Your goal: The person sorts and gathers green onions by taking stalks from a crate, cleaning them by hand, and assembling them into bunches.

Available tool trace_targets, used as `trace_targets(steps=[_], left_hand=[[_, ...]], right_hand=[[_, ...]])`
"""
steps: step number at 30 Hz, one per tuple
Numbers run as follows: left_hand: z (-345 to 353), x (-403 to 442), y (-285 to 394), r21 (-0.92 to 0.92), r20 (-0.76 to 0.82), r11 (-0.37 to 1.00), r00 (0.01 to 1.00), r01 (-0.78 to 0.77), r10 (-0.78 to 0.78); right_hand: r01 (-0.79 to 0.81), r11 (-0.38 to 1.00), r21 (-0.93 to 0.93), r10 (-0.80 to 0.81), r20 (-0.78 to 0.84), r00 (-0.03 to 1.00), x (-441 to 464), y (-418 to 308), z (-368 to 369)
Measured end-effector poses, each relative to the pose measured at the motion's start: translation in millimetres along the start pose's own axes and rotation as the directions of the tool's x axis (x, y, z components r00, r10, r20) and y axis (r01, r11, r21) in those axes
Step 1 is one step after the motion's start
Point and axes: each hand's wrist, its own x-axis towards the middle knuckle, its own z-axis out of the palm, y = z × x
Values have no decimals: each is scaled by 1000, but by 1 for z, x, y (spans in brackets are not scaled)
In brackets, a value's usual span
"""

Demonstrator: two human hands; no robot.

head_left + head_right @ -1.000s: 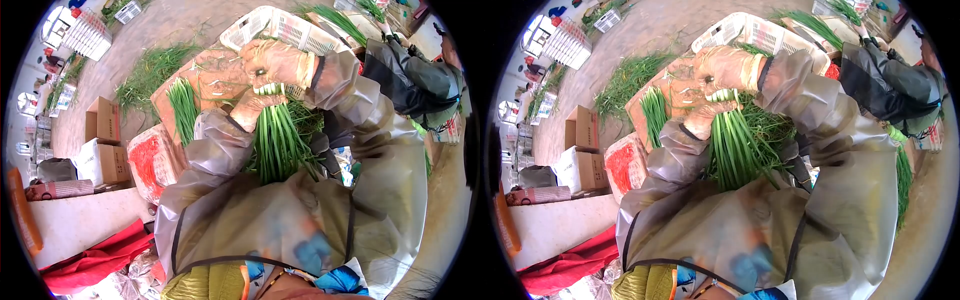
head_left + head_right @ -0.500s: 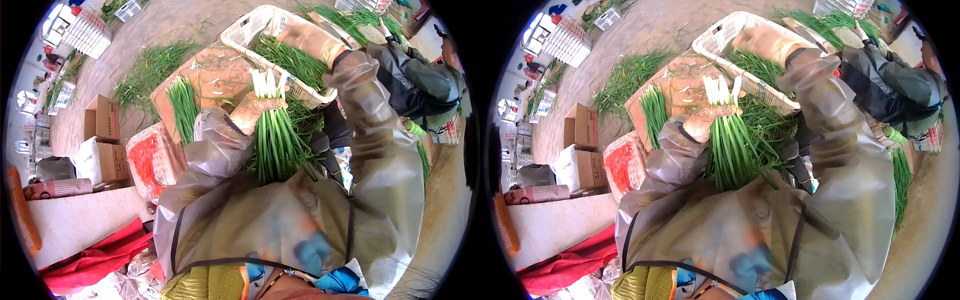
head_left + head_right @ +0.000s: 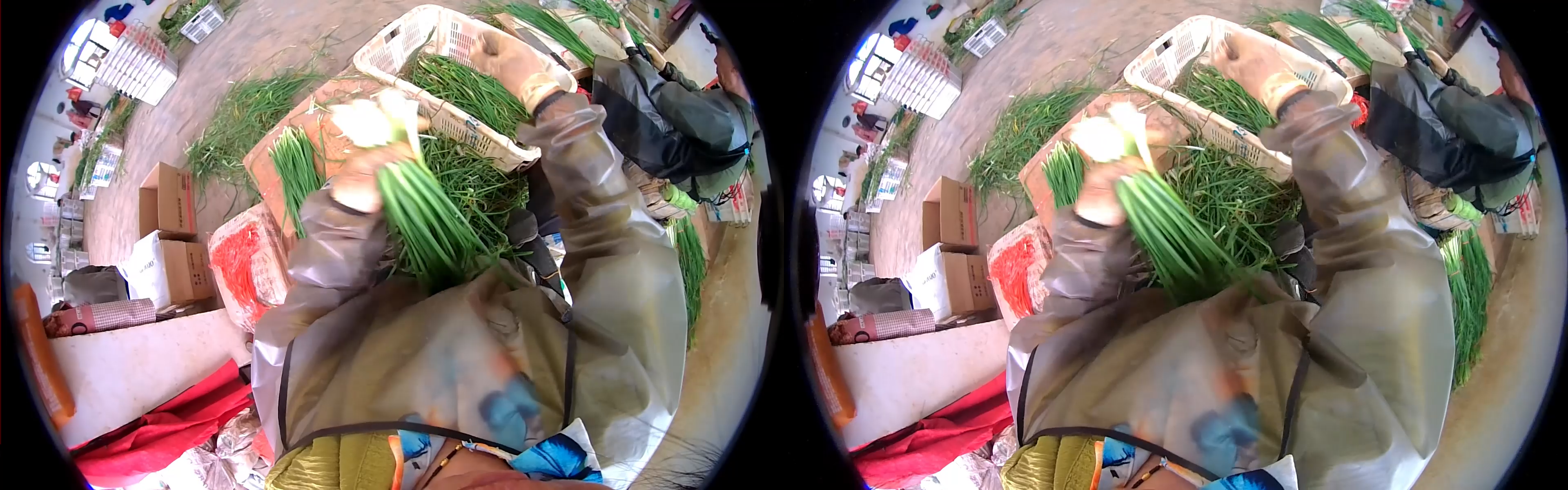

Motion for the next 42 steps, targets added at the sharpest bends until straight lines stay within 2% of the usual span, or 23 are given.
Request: trace_targets(steps=[2, 4, 6, 7, 11, 12, 13, 14, 16, 18, 20, 21, 24, 26, 29, 30, 33, 34, 36, 37, 40, 41, 42], left_hand=[[-34, -9, 23, -263, -5, 891, 924, -370, 382], [-43, -19, 51, -90, -182, 695, 698, -714, 693], [-69, -36, 77, -141, -315, 670, 674, -729, 668], [-75, -42, 78, -91, -291, 558, 558, -825, 777], [-91, -69, 84, -72, -291, 405, 408, -911, 866], [-94, -78, 82, -26, -294, 423, 411, -906, 863], [-99, -87, 82, -108, -236, 465, 477, -878, 847], [-110, -97, 85, -187, -170, 507, 536, -841, 827], [-121, -105, 90, -182, -30, 524, 537, -832, 843], [-110, -109, 88, -284, -3, 536, 560, -795, 828], [-127, -110, 93, -232, -24, 444, 461, -866, 887], [-111, -106, 90, -292, -11, 433, 456, -853, 890], [-90, -100, 83, -415, 42, 443, 470, -794, 882], [-75, -99, 80, -453, 65, 473, 501, -756, 863], [-66, -93, 77, -241, 118, 599, 590, -763, 799], [-52, -89, 67, -122, -42, 560, 567, -820, 822], [-36, -72, 60, 32, -94, 535, 530, -844, 843], [-41, -74, 67, 84, -126, 547, 536, -833, 835], [-57, -78, 84, 110, -148, 533, 516, -839, 844], [-50, -78, 85, 148, -294, 460, 405, -876, 866], [-118, -115, 121, 46, -366, 444, 399, -895, 841], [-168, -137, 138, -351, -201, 450, 535, -821, 821], [-150, -135, 138, 110, -493, 313, 222, -943, 841]], right_hand=[[79, 997, 6, -79, 175, 981, -11, 48, 18], [39, 984, 176, -47, 45, 998, -36, 70, 26], [-107, 971, 213, 82, 123, 989, -60, 88, 28], [-202, 965, 170, 162, 221, 962, -67, 105, 36], [-322, 869, 375, 261, 203, 944, -110, 145, 62], [-369, 841, 395, 295, 236, 926, -116, 146, 62], [-529, 669, 523, 400, 346, 848, -122, 147, 60], [-530, 666, 525, 399, 350, 847, -125, 148, 61], [-385, 615, 688, 336, 213, 917, -130, 149, 63], [-341, 613, 712, 283, 205, 937, -130, 112, 43], [-290, 495, 819, 258, 181, 949, -131, 82, 30], [-288, 494, 820, 258, 178, 950, -130, 76, 30], [-245, 509, 825, -14, 293, 956, -130, 56, 35], [-87, 685, 724, -135, 244, 960, -131, 43, 62], [-222, 507, 833, -188, 358, 914, -142, -10, 81], [-276, 449, 850, -194, 394, 898, -147, -27, 90], [96, 890, 445, -303, 422, 854, -142, -55, 101], [151, 975, 165, -214, 496, 841, -132, -60, 95], [215, 977, 13, -208, 303, 930, -104, -28, 109], [130, 989, -68, -105, 288, 952, -85, -15, 105], [-52, 985, -166, 81, 175, 981, -49, 38, 96], [-119, 978, -172, 155, 215, 964, -46, 56, 96], [-184, 966, -182, 228, 255, 940, -41, 74, 97]])
